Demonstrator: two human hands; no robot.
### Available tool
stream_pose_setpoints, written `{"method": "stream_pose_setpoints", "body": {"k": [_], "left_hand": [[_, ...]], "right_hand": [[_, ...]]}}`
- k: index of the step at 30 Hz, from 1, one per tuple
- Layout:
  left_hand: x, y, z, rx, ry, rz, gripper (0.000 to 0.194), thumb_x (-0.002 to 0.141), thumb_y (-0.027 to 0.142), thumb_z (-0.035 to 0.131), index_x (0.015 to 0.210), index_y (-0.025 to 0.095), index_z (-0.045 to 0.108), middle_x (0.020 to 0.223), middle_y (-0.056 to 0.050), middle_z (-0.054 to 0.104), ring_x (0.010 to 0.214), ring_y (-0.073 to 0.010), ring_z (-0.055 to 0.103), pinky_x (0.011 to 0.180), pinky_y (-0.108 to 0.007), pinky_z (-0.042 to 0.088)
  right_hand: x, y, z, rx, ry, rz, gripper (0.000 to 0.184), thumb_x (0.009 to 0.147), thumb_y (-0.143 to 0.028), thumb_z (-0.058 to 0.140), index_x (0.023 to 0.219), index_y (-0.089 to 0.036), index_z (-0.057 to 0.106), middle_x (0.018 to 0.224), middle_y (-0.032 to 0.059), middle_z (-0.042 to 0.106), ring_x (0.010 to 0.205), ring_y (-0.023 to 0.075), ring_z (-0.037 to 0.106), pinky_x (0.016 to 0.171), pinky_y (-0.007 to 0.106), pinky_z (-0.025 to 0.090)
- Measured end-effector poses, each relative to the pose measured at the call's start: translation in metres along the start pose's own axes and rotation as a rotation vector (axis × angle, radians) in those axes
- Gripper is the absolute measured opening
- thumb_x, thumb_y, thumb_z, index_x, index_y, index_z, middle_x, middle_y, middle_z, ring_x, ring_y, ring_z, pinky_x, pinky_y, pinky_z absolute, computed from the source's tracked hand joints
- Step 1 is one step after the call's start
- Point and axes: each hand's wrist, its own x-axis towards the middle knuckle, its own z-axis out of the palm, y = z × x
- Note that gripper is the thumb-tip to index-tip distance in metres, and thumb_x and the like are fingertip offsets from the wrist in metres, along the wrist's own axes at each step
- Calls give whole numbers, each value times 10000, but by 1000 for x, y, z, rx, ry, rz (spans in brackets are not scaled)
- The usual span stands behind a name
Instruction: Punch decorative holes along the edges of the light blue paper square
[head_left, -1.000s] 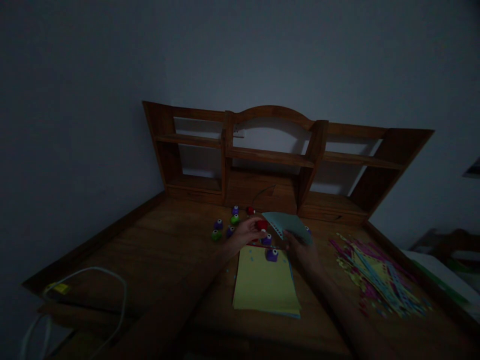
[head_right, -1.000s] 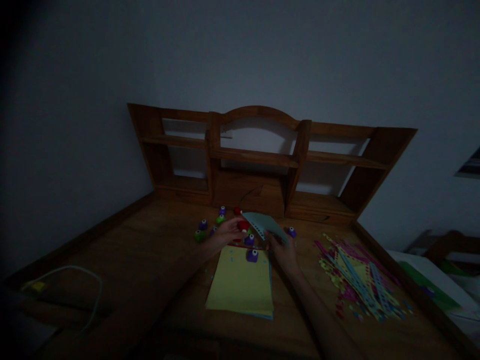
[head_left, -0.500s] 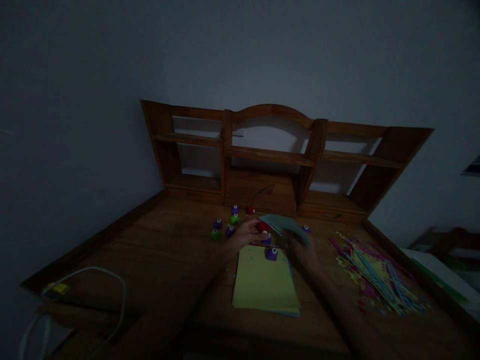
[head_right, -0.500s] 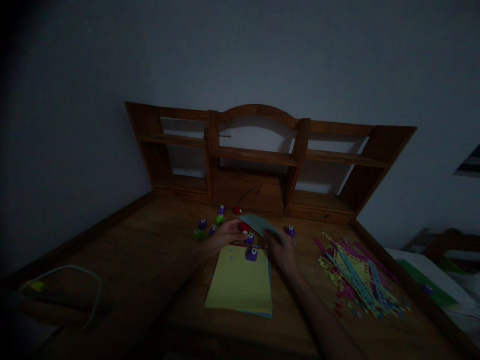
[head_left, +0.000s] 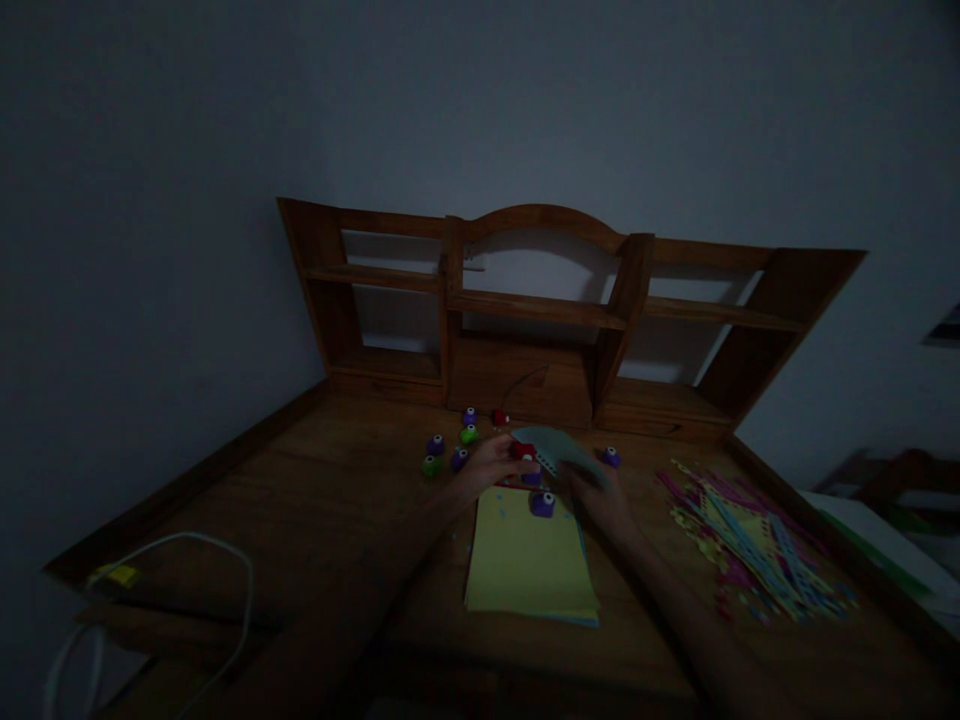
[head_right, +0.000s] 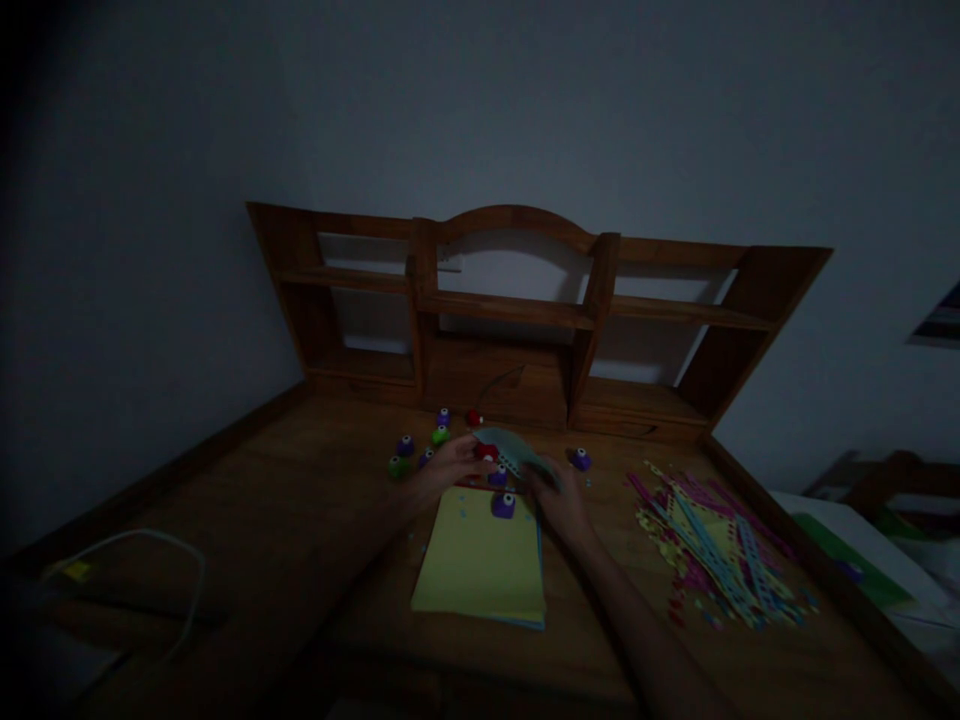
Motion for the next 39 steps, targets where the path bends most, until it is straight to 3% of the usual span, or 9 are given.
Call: {"method": "stream_pose_setpoints", "body": {"k": [3,8,12,20,26,39], "left_hand": [[1,1,0,-21,26,-2,530,599,242,844,1087,149,659,1117,-96,674,1015,-223,630,904,-333,471],[3,-1,-3,-45,39,14,500,621,279,835,1068,139,659,1050,-90,682,960,-206,631,851,-304,475],[2,0,-3,-60,81,15,391,685,365,792,973,130,669,959,-69,682,852,-174,632,763,-262,469],[-1,2,0,-256,5,-61,379,751,359,749,1028,120,651,1054,-125,675,909,-206,644,845,-330,488],[-2,3,-1,-250,18,-75,372,750,336,754,1034,119,655,1071,-127,677,944,-219,652,908,-358,477],[-4,10,-1,-233,116,-69,307,727,293,776,963,119,684,1043,-111,685,894,-184,649,873,-319,493]], "right_hand": [[-1,-1,0,17,-32,-20,265,834,-407,572,891,-185,705,847,32,716,736,209,618,697,301,469],[-1,9,2,-39,17,83,315,798,-471,614,759,-163,668,683,24,668,608,187,575,570,275,439],[0,11,2,13,33,96,327,764,-478,665,834,-159,650,725,39,674,632,189,585,574,275,446],[-2,-4,6,238,-14,131,350,788,-534,639,728,-198,560,606,4,608,516,153,536,499,260,410],[-2,-6,4,195,-65,167,442,772,-613,611,665,-192,528,522,-15,561,470,143,502,476,256,379],[-3,-1,6,262,-71,165,361,775,-545,657,753,-204,541,557,-19,573,485,139,504,474,251,385]]}}
